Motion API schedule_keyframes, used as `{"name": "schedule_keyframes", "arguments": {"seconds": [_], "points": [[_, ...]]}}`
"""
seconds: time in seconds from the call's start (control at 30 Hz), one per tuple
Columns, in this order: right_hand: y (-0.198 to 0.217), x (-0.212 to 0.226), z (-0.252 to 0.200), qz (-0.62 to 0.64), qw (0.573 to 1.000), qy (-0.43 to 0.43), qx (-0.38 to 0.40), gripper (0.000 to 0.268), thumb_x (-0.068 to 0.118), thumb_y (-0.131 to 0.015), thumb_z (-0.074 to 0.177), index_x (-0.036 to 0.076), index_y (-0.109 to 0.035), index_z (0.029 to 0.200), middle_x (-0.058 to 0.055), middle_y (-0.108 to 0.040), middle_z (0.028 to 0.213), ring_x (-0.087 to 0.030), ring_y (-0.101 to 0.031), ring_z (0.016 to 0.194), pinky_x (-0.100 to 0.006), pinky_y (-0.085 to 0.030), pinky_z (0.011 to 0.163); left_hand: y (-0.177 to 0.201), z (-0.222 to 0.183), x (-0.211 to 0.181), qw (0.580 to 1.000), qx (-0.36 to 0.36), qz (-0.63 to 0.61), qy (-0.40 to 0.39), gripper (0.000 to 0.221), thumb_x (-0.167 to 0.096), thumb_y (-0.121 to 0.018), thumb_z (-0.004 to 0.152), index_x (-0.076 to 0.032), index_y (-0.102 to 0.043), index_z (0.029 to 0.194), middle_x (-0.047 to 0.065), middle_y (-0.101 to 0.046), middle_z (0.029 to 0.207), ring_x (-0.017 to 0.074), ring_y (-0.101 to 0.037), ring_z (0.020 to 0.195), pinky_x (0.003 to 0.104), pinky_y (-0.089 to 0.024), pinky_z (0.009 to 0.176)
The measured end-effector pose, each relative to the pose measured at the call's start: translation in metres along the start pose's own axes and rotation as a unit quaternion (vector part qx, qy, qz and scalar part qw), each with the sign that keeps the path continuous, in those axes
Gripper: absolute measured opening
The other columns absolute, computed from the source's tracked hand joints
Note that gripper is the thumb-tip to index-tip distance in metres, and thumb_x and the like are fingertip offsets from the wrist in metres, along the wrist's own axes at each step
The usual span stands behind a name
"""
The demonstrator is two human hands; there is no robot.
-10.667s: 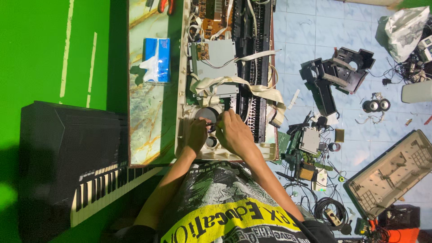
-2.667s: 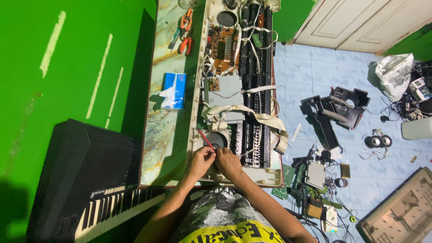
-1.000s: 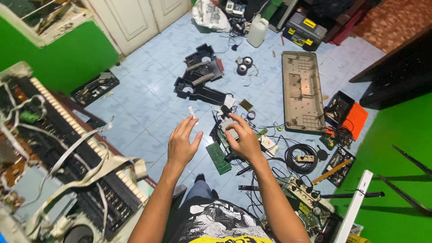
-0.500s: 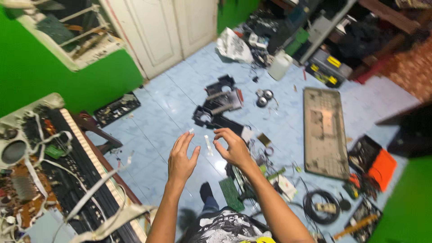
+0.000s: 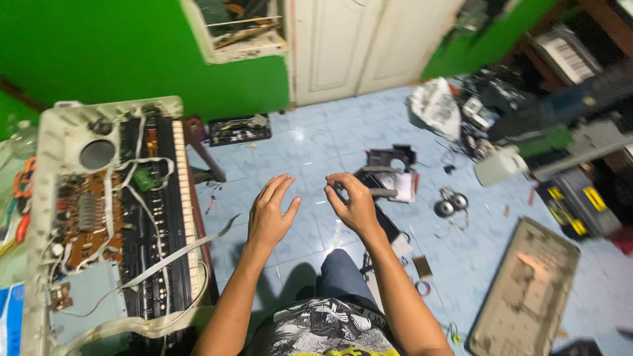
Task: The person unscrews and removes a speaker from the chassis of an electronic keyboard using a screwdriver, then picks up and shows a container of screws.
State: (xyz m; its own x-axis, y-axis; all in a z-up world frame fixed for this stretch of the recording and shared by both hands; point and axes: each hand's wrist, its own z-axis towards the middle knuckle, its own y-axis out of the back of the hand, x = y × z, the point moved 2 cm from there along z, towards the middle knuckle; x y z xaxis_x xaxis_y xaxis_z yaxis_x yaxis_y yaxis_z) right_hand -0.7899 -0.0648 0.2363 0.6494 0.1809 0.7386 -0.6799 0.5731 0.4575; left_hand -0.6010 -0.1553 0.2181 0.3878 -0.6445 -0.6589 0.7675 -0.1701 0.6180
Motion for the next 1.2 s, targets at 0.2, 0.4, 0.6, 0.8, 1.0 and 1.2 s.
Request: {"name": "schedule_keyframes", "arguments": {"seconds": [0.2, 0.4, 0.6, 0.8, 1.0, 1.2], "points": [[-0.048, -0.047, 0.076, 0.073, 0.990, -0.064, 0.098, 0.015, 0.007, -0.073, 0.087, 0.002, -0.067, 0.099, -0.008, -0.073, 0.099, -0.016, -0.075, 0.082, -0.027, -0.056, 0.056, -0.004, 0.049, 0.040, 0.997, -0.053, 0.036, 0.036, 0.044, -0.019, -0.075, 0.088, -0.007, -0.066, 0.130, 0.015, -0.065, 0.136, 0.0353, -0.059, 0.129, 0.044, -0.048, 0.106], [-0.083, -0.092, 0.163, 0.159, 0.974, 0.031, 0.157, 0.013, 0.000, -0.073, 0.083, 0.001, -0.069, 0.094, -0.007, -0.069, 0.092, -0.011, -0.068, 0.071, -0.024, -0.055, 0.062, -0.021, 0.126, 0.068, 0.991, -0.108, 0.060, 0.042, 0.043, -0.016, -0.074, 0.087, -0.005, -0.067, 0.128, 0.015, -0.067, 0.130, 0.0364, -0.060, 0.126, 0.044, -0.048, 0.105], [-0.109, -0.122, 0.248, 0.216, 0.957, 0.039, 0.189, 0.016, -0.006, -0.069, 0.085, 0.001, -0.074, 0.099, -0.005, -0.067, 0.090, -0.007, -0.062, 0.075, -0.021, -0.052, 0.063, -0.027, 0.191, 0.094, 0.981, -0.171, 0.064, 0.069, 0.040, -0.013, -0.074, 0.088, -0.003, -0.066, 0.126, 0.016, -0.067, 0.129, 0.0364, -0.061, 0.125, 0.043, -0.049, 0.105], [-0.158, -0.147, 0.306, 0.278, 0.933, 0.044, 0.225, 0.015, -0.007, -0.068, 0.087, -0.001, -0.074, 0.100, -0.003, -0.064, 0.089, -0.006, -0.060, 0.076, -0.020, -0.053, 0.067, -0.017, 0.224, 0.121, 0.967, -0.210, 0.084, 0.119, 0.039, -0.012, -0.073, 0.089, -0.003, -0.066, 0.126, 0.016, -0.067, 0.129, 0.0363, -0.062, 0.124, 0.043, -0.050, 0.103], [-0.228, -0.156, 0.352, 0.308, 0.911, 0.027, 0.274, 0.010, -0.003, -0.067, 0.092, -0.001, -0.072, 0.101, -0.003, -0.063, 0.092, -0.006, -0.061, 0.078, -0.020, -0.051, 0.068, 0.007, 0.252, 0.172, 0.950, -0.242, 0.147, 0.132, 0.038, -0.014, -0.074, 0.089, -0.004, -0.067, 0.125, 0.015, -0.064, 0.133, 0.0373, -0.060, 0.128, 0.045, -0.048, 0.106], [-0.299, -0.123, 0.421, 0.251, 0.922, 0.092, 0.280, 0.013, 0.002, -0.076, 0.088, 0.000, -0.074, 0.101, -0.004, -0.066, 0.094, -0.009, -0.059, 0.079, -0.024, -0.049, 0.069, 0.061, 0.289, 0.229, 0.936, -0.294, 0.147, 0.122, 0.037, -0.015, -0.073, 0.091, -0.003, -0.066, 0.125, 0.016, -0.063, 0.133, 0.0365, -0.060, 0.127, 0.044, -0.049, 0.107]]}}
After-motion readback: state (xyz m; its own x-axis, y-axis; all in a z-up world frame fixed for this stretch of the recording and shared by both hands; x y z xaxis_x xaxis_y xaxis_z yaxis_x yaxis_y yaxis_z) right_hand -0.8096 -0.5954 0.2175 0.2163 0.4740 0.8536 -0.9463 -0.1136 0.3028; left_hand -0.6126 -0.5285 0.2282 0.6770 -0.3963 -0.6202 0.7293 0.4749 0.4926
